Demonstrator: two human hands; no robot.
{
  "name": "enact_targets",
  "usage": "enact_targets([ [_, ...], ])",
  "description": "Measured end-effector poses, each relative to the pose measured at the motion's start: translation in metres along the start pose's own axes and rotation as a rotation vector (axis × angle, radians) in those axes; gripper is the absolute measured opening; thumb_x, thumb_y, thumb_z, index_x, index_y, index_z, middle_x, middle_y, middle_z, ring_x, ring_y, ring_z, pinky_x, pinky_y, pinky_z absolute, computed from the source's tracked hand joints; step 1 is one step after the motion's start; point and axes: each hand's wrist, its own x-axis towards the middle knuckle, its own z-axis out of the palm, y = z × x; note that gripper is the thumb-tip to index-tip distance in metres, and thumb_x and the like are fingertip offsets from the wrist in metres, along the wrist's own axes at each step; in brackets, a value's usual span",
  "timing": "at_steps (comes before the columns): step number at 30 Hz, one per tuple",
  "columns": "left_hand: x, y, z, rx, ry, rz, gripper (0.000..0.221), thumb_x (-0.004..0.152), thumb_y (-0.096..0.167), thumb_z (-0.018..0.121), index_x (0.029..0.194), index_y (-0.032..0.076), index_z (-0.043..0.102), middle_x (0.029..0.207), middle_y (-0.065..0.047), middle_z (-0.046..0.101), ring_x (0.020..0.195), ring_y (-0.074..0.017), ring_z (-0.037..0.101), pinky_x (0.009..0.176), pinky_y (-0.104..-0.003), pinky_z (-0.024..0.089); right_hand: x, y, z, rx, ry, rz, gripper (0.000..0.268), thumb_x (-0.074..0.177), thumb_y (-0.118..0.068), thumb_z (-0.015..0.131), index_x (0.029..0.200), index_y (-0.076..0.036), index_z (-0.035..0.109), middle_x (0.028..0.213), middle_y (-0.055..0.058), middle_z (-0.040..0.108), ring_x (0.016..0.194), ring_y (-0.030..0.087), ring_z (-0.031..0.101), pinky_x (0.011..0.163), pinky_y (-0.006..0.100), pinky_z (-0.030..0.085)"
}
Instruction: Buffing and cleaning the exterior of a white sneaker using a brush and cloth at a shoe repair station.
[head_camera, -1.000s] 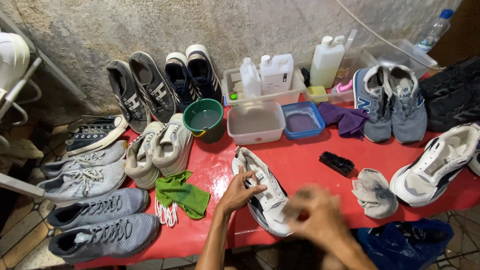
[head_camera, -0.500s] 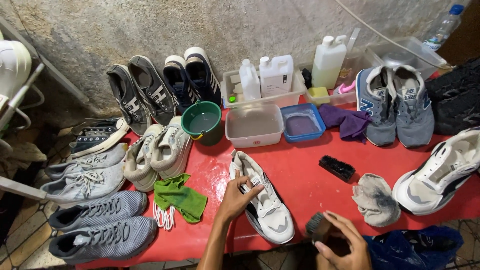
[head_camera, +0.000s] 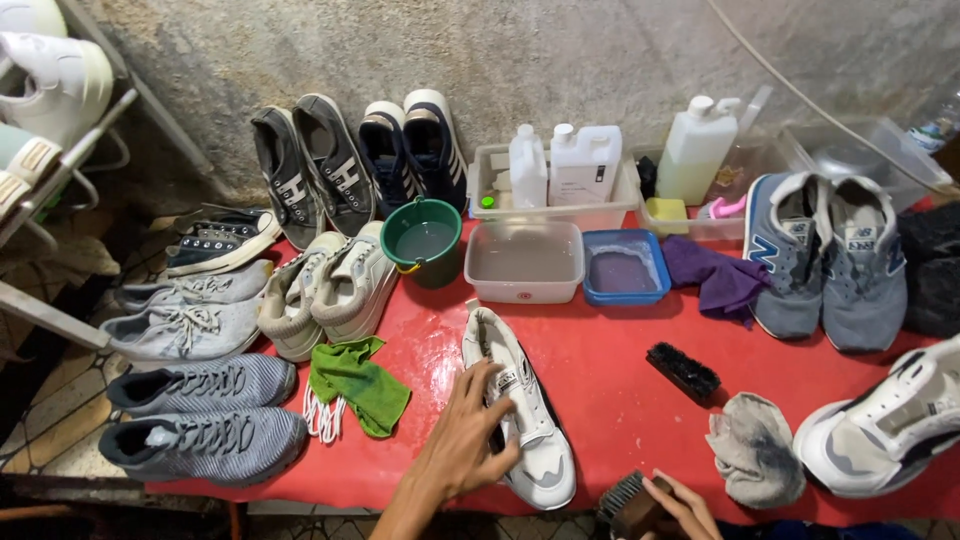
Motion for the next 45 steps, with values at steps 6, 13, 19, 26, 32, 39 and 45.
enact_targets([
  [6, -0.012, -0.023, -0.006, -0.172, -0.105, -0.117, 0.017, 0.085, 0.011, 0.081, 0.092, 0.006, 0.066, 0.156, -0.014, 0.033, 0.151, -0.034, 0.028, 0.116, -0.065, 0.035, 0.014, 0.085, 0.0, -0.01, -0.117, 0.167, 0.083, 0.07, -0.012, 0.098, 0.144, -0.027, 0.062, 0.163, -0.001, 0.043, 0.15, 0.019, 0.042, 0.107, 0.035, 0.06],
  [13, -0.016, -0.036, 0.01, -0.29, -0.021, -0.141, 0.02, 0.09, 0.02, 0.078, 0.087, 0.008, 0.062, 0.15, -0.013, 0.038, 0.152, -0.0336, 0.031, 0.112, -0.07, 0.038, 0.012, 0.122, 0.008, -0.228, -0.084, 0.189, 0.064, 0.078, -0.048, 0.08, 0.14, -0.036, 0.069, 0.16, -0.005, 0.051, 0.145, 0.011, 0.051, 0.109, 0.02, 0.046],
  [19, -0.036, -0.055, 0.019, -0.463, 0.295, -0.211, 0.053, 0.077, -0.004, 0.053, 0.126, 0.014, 0.065, 0.152, -0.019, 0.038, 0.149, -0.0352, 0.036, 0.12, -0.048, 0.034, 0.025, 0.087, 0.003, -0.817, 0.264, -0.72, 0.024, 0.098, -0.014, 0.052, 0.107, -0.011, 0.075, 0.13, -0.013, 0.069, 0.126, 0.018, 0.063, 0.087, 0.017, 0.054],
  [26, -0.08, -0.164, 0.033, 0.47, 0.44, -0.796, 0.093, 0.077, 0.037, 0.083, 0.158, 0.032, 0.037, 0.154, -0.02, 0.039, 0.14, -0.037, 0.037, 0.114, -0.06, 0.032, 0.046, -0.197, 0.04, -0.567, 0.802, -0.002, 0.08, 0.049, -0.033, 0.093, 0.125, -0.017, 0.076, 0.144, 0.013, 0.066, 0.121, 0.026, 0.067, 0.108, 0.043, 0.052],
  [32, -0.087, -0.199, 0.025, 0.354, 0.47, -0.768, 0.034, 0.087, 0.0, 0.073, 0.12, 0.009, 0.07, 0.113, -0.014, 0.066, 0.102, -0.0311, 0.063, 0.079, -0.041, 0.066, 0.072, -0.169, 0.031, -0.588, 0.778, -0.144, 0.067, 0.06, -0.036, 0.091, 0.124, -0.02, 0.075, 0.143, 0.01, 0.066, 0.128, 0.024, 0.064, 0.103, 0.046, 0.053],
  [39, -0.052, -0.187, -0.045, 0.283, 1.032, -0.606, 0.031, 0.085, -0.017, 0.057, 0.109, 0.002, 0.062, 0.112, -0.013, 0.059, 0.093, -0.0254, 0.066, 0.078, -0.036, 0.064, 0.064, -0.189, 0.031, -0.627, 0.856, -0.132, 0.075, 0.063, -0.039, 0.09, 0.132, -0.017, 0.073, 0.149, 0.011, 0.064, 0.13, 0.029, 0.065, 0.101, 0.048, 0.052],
  [45, -0.026, -0.099, -0.122, 0.133, 1.234, -0.368, 0.026, 0.086, -0.02, 0.061, 0.103, -0.002, 0.057, 0.109, -0.017, 0.057, 0.096, -0.0296, 0.065, 0.084, -0.033, 0.066, 0.04, -0.247, 0.028, -0.478, 0.913, -0.211, 0.052, 0.08, -0.015, 0.087, 0.127, 0.001, 0.073, 0.139, 0.022, 0.067, 0.131, 0.034, 0.064, 0.112, 0.043, 0.05],
])
